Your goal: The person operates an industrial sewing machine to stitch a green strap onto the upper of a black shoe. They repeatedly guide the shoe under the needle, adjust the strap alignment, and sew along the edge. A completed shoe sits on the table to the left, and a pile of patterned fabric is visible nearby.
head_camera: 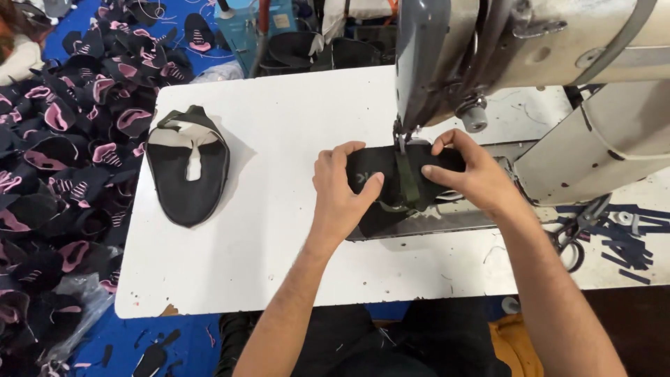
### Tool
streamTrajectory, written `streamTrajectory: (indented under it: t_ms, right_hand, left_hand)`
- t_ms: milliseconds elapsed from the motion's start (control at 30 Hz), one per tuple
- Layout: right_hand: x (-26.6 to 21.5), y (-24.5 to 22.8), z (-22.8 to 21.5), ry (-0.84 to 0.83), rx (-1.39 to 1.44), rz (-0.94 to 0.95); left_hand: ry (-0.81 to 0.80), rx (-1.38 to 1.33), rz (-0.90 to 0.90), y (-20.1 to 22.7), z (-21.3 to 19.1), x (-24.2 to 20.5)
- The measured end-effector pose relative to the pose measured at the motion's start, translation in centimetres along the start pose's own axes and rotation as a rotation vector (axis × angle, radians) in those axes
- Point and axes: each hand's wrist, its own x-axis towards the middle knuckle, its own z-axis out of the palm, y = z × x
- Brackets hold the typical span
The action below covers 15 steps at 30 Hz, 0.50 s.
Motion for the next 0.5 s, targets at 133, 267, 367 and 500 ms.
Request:
streamTrajectory:
  t_ms: [133,267,367,500]
  right_hand:
    - [-0.1,-0.5,0.2,0.012,-0.061,-0.065]
    - [0.1,-1.0,0.1,0.038,-0.194,-0.084]
    - [0.1,-1.0,0.2,0.048,-0.249,-0.133]
    - [0.3,-0.1,0.3,0.067,-0.273,-0.222]
  left_hand:
    - [0.067,0.079,0.085,2.1,-0.4,-0.5]
    - [0.070,0.282,0.386,5.0,-0.9,-0.8]
    - [0.011,0.249,0.434,5.1,-0.1,-0.5]
    - [0.063,0.197,0.324,5.0,0.5,-0.5]
